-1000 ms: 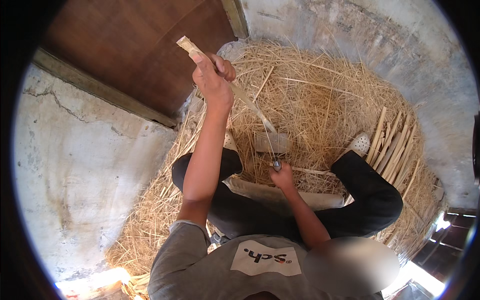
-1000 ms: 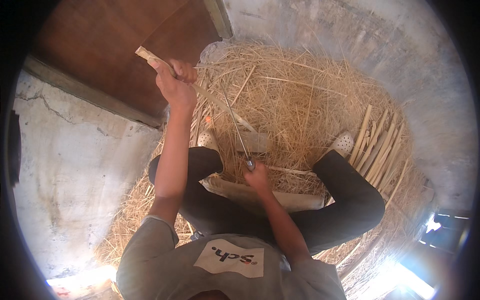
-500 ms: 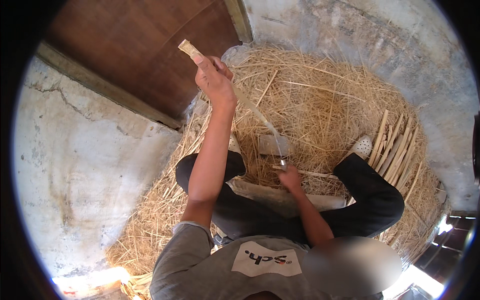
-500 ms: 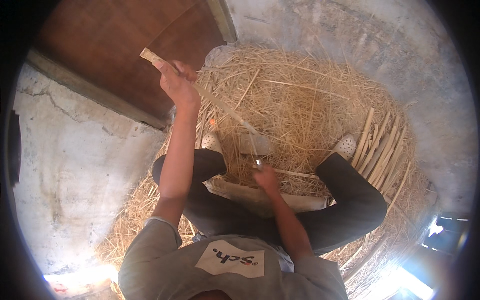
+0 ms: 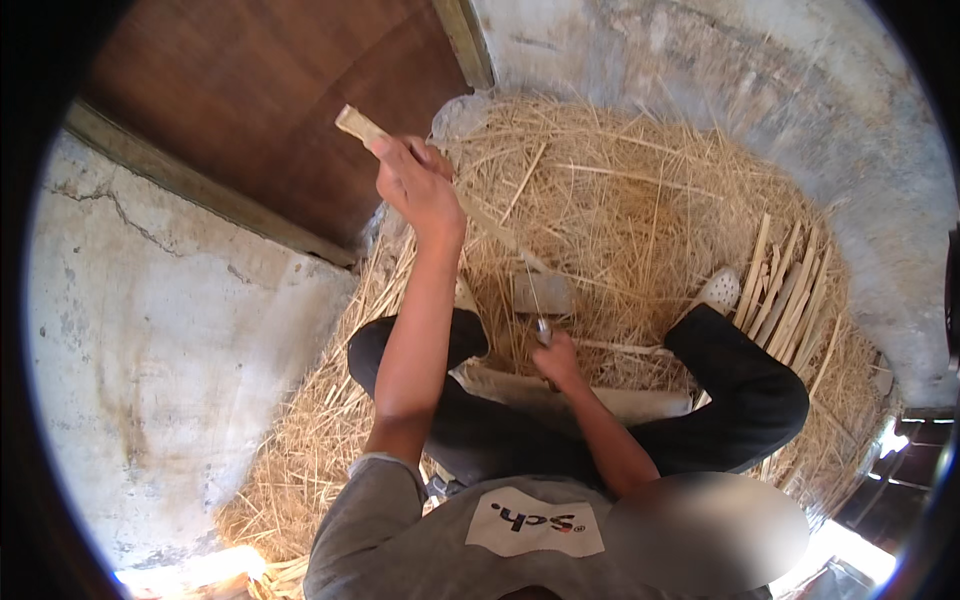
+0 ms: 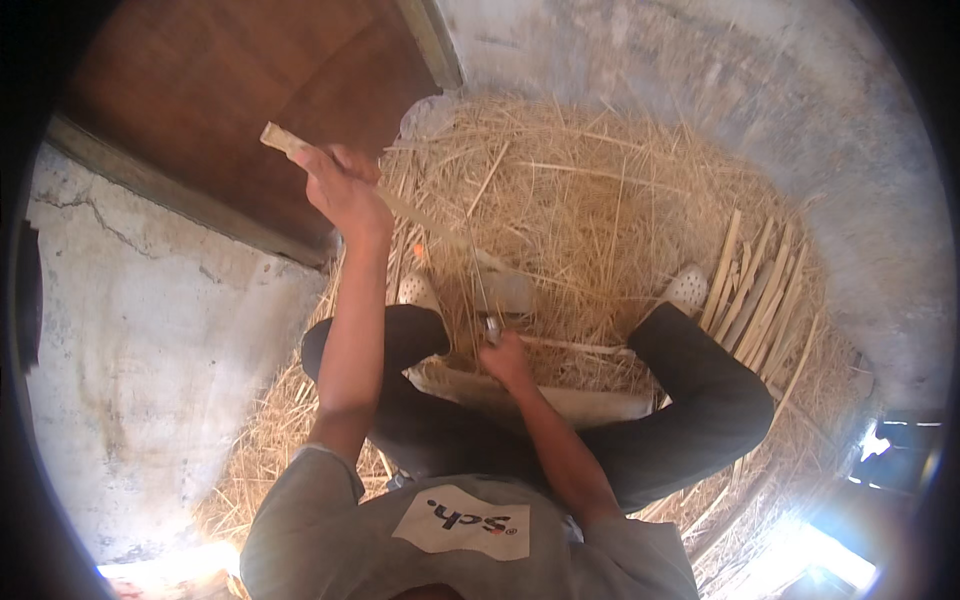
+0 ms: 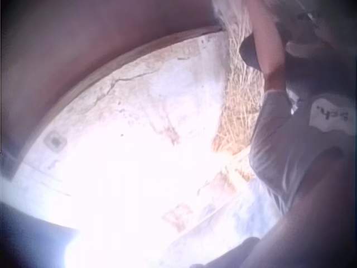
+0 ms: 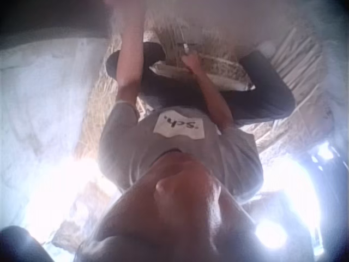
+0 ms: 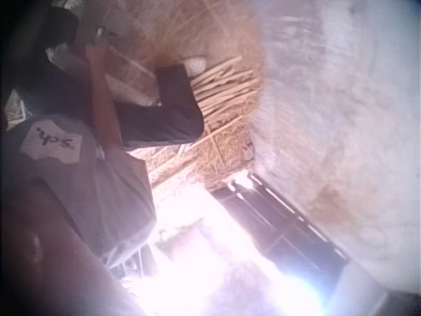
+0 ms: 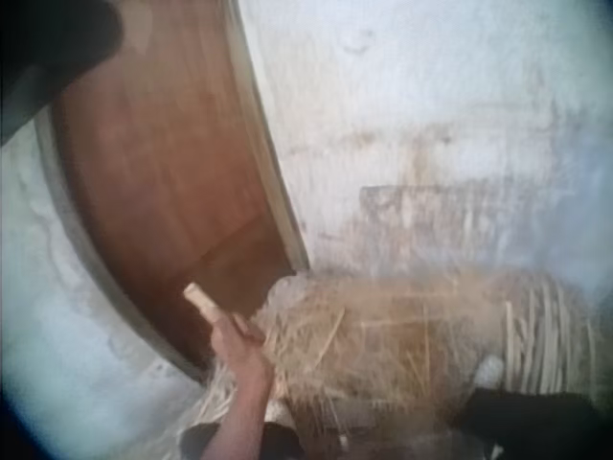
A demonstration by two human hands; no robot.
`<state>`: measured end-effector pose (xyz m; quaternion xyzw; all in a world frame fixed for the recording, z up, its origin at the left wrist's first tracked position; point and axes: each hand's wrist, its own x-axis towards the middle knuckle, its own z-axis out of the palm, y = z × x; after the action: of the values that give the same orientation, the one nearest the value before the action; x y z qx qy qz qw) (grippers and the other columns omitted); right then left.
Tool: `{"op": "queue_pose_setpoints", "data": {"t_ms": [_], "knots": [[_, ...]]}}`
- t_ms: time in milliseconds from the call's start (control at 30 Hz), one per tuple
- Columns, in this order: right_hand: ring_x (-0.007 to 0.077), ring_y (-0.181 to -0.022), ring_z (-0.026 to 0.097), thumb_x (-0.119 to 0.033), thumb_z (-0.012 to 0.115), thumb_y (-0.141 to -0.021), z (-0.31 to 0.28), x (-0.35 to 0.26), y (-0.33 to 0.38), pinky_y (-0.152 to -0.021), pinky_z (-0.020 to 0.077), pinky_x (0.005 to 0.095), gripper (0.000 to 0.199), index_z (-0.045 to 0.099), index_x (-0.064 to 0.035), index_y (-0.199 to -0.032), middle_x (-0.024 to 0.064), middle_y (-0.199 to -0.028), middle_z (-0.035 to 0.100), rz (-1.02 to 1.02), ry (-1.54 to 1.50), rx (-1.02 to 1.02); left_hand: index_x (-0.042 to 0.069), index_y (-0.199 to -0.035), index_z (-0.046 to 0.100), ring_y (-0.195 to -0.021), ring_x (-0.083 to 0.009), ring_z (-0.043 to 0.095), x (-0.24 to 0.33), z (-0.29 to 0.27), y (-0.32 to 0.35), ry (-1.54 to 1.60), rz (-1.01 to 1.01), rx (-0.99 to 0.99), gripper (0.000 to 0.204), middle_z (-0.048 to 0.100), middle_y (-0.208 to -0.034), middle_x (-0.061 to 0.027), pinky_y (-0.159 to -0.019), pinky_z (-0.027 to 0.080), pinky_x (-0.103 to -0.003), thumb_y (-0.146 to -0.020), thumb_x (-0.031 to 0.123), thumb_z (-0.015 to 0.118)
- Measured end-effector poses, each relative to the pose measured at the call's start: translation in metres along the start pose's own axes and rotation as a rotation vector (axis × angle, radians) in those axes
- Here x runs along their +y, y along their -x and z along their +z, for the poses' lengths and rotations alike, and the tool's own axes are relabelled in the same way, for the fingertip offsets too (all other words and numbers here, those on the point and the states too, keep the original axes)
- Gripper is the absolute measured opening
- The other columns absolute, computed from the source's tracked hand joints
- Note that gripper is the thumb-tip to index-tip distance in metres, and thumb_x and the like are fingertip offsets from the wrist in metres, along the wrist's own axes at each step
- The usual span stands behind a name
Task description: The person sits on a bed of straw and uses a red utility knife to shave the surface of a long bamboo stick. They rotate the stick and scrape along its length to remove the outer layer, then switch to a machete to split the stick lengthwise.
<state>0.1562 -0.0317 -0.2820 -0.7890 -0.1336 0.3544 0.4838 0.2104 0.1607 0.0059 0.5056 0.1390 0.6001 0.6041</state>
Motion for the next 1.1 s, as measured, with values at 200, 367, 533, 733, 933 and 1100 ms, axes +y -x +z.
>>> {"op": "queue_pose_setpoints", "data": {"t_ms": [200,367,533,733,933,1100], "knots": [[0.04,-0.076,0.064,-0.018,0.065,-0.072,0.0,-0.08,0.049,-0.068,0.0499,0.0441,0.033,0.063,0.0011,-0.099,0.0226,-0.076,0.064,-0.285,-0.113,0.078,0.008,-0.067,0.038,-0.044,-0.0074,0.028,-0.003,-0.001,0.006,0.021,-0.017,-0.015,0.058,0.033,-0.053,0.0011,-0.042,0.022,-0.026,-0.095,0.059,0.04],[0.0299,-0.059,0.059,-0.009,0.06,-0.072,0.011,0.035,-0.015,-0.055,0.0445,0.0414,0.015,0.057,0.0045,-0.079,0.0179,-0.066,0.06,-0.001,0.093,0.113,0.008,-0.067,0.038,-0.044,-0.0074,0.028,-0.004,-0.001,0.003,0.023,0.008,-0.033,0.057,0.032,-0.052,0.0015,-0.042,0.021,-0.025,-0.095,0.058,0.04],[0.0316,-0.058,0.06,-0.008,0.06,-0.07,0.001,0.004,0.012,-0.054,0.045,0.0425,0.014,0.057,0.0041,-0.076,0.0177,-0.06,0.058,0.045,0.015,0.055,0.008,-0.067,0.038,-0.044,-0.0077,0.029,-0.008,-0.014,-0.016,0.049,-0.021,0.031,0.057,0.032,-0.052,0.0015,-0.042,0.023,-0.025,-0.095,0.057,0.04],[0.0299,-0.058,0.061,-0.011,0.062,-0.07,0.01,-0.014,0.022,-0.056,0.045,0.043,0.016,0.057,0.0032,-0.075,0.017,-0.061,0.058,-0.226,0.027,0.194,0.008,-0.067,0.038,-0.044,-0.0077,0.03,-0.004,-0.004,-0.003,0.059,-0.018,-0.031,0.056,0.031,-0.053,0.0017,-0.042,0.024,-0.025,-0.096,0.056,0.04],[0.0335,-0.064,0.064,-0.013,0.062,-0.07,-0.009,0.057,-0.018,-0.06,0.0478,0.0437,0.022,0.061,0.0027,-0.086,0.0197,-0.066,0.062,0.095,0.278,0.105,0.008,-0.066,0.037,-0.044,-0.0076,0.03,-0.012,-0.005,-0.009,-0.026,0.084,-0.022,0.057,0.032,-0.054,0.002,-0.042,0.023,-0.025,-0.096,0.056,0.04],[0.037,-0.076,0.065,-0.017,0.064,-0.072,-0.016,0.016,0.011,-0.067,0.0493,0.0454,0.03,0.061,0.0058,-0.091,0.0217,-0.076,0.064,-0.056,0.168,0.128,0.008,-0.067,0.038,-0.045,-0.0073,0.03,-0.009,-0.005,-0.014,0.007,-0.01,0.005,0.057,0.033,-0.054,0.0018,-0.042,0.024,-0.025,-0.095,0.058,0.041]]}}
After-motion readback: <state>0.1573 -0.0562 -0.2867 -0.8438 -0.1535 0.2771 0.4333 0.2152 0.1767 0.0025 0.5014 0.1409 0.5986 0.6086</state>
